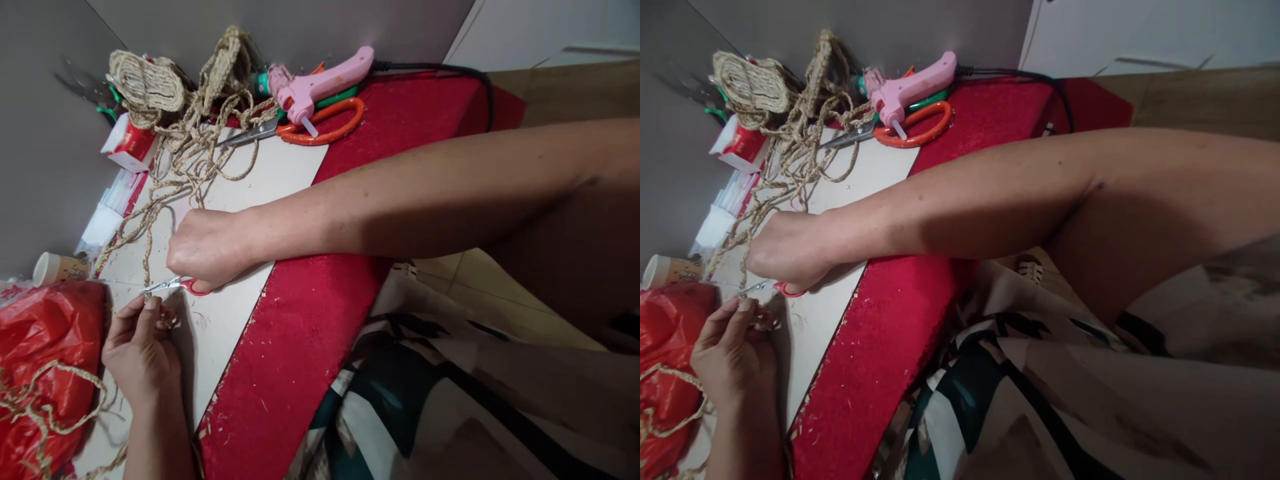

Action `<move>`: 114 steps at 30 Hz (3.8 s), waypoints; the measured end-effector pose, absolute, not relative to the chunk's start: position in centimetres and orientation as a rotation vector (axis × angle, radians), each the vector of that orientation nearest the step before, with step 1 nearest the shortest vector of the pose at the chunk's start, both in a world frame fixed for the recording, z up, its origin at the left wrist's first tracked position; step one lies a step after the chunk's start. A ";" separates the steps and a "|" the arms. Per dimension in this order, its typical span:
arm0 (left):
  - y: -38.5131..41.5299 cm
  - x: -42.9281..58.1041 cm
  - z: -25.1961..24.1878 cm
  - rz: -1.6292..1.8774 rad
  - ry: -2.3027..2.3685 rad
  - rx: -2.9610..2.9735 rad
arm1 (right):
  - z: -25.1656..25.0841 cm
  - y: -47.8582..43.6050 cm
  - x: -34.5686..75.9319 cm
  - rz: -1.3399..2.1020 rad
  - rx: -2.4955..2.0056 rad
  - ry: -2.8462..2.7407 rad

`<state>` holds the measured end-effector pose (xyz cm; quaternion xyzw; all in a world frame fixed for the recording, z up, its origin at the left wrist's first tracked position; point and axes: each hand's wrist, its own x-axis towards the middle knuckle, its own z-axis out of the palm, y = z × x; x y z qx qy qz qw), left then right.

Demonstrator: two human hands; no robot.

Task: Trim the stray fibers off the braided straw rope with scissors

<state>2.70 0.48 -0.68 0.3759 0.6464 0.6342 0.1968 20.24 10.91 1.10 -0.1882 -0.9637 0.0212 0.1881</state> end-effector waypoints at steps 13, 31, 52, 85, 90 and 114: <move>0.6 2.5 -0.7 1.802 1.840 1.057 | 1.6 11.4 21.0 0.121 -0.559 -2.649; 0.4 2.4 -1.1 1.837 1.956 1.199 | 1.3 11.3 20.5 0.116 -0.508 -2.685; 0.1 2.8 -0.7 1.800 1.981 1.362 | 2.1 12.1 21.2 0.179 -0.695 -2.684; 0.2 3.3 0.5 1.581 1.744 1.042 | 1.6 12.1 21.2 0.256 -0.632 -2.734; 0.4 3.1 0.5 1.598 1.714 0.986 | 1.2 11.8 21.1 0.210 -0.538 -2.699; 0.1 3.4 -0.1 1.641 1.797 1.067 | 0.2 10.7 20.2 0.105 -0.583 -2.642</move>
